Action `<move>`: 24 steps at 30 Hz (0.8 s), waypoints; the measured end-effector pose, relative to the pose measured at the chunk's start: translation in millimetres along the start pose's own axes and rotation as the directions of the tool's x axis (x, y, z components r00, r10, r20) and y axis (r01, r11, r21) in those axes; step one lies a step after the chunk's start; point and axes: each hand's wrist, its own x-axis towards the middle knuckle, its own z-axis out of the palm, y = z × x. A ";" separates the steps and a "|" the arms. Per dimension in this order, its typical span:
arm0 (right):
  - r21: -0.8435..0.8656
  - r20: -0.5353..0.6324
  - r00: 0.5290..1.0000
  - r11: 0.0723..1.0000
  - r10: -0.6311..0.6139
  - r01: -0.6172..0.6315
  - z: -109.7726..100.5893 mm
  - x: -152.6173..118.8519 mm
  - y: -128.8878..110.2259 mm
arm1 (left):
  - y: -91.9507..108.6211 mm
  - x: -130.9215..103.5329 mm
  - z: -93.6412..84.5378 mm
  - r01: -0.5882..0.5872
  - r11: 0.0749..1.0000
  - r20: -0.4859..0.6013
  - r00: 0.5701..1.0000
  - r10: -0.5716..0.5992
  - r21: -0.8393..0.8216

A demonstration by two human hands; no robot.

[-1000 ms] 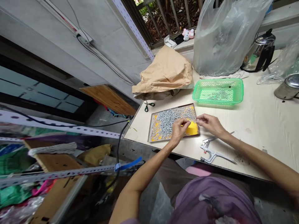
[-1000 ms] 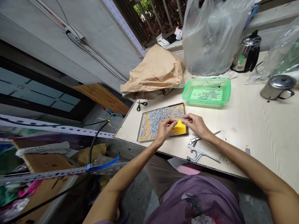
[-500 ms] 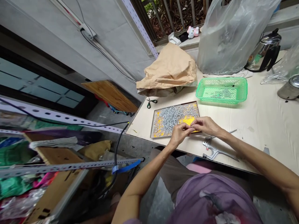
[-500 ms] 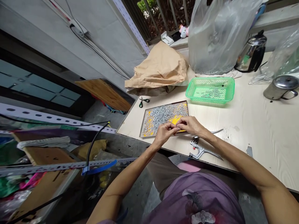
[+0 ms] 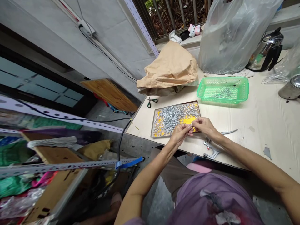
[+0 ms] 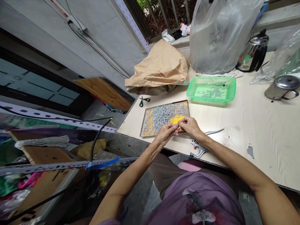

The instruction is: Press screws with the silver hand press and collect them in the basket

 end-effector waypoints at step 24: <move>-0.712 0.209 0.860 0.531 -0.465 0.460 -82.4 -85.3 13.7 | -43.8 -38.5 19.4 0.152 0.851 -0.009 0.985 -0.171 0.503</move>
